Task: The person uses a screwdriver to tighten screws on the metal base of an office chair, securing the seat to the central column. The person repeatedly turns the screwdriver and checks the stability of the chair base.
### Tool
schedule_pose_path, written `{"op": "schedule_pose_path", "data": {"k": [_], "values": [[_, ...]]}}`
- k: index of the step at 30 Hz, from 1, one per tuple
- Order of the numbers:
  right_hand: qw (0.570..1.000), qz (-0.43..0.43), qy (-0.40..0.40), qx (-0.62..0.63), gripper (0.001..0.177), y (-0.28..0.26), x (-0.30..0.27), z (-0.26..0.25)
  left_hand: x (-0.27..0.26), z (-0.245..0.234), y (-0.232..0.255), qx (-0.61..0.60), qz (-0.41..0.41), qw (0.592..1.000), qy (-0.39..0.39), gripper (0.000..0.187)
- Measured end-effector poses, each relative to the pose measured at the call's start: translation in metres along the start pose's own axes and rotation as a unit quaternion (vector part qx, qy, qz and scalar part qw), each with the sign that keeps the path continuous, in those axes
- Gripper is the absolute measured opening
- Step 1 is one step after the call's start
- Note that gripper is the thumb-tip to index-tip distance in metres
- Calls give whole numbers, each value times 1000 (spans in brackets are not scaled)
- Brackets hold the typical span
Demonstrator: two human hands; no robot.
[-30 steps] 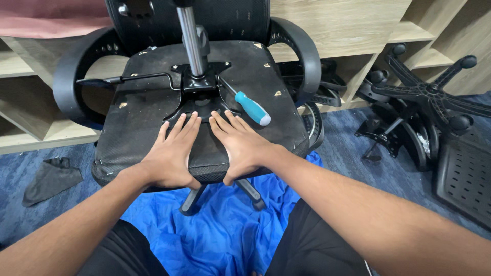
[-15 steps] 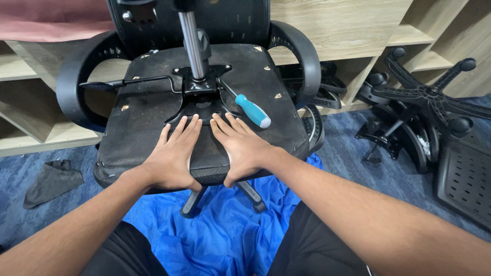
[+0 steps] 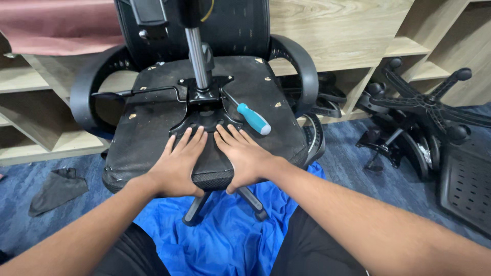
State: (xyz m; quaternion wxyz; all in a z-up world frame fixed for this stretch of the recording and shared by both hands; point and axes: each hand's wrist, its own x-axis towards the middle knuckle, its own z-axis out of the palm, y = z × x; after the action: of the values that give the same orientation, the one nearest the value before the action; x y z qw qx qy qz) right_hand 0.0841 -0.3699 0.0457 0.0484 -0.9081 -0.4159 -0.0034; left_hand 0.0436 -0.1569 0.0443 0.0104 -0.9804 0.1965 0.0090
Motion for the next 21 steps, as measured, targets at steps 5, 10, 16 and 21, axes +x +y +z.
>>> {"op": "schedule_pose_path", "data": {"k": [5,10,16,21], "values": [[1000,8,3,-2,131,-8,-10,9,-18,8,10,0,0,1000,4,129],[1000,7,23,4,118,-21,-25,19,-36,17,28,-31,11,998,46,119],[998,10,61,20,110,-44,-58,27,-69,28,61,-54,45,989,130,113],[998,31,60,17,106,-48,-71,21,-80,23,59,-47,22,989,139,106]]}}
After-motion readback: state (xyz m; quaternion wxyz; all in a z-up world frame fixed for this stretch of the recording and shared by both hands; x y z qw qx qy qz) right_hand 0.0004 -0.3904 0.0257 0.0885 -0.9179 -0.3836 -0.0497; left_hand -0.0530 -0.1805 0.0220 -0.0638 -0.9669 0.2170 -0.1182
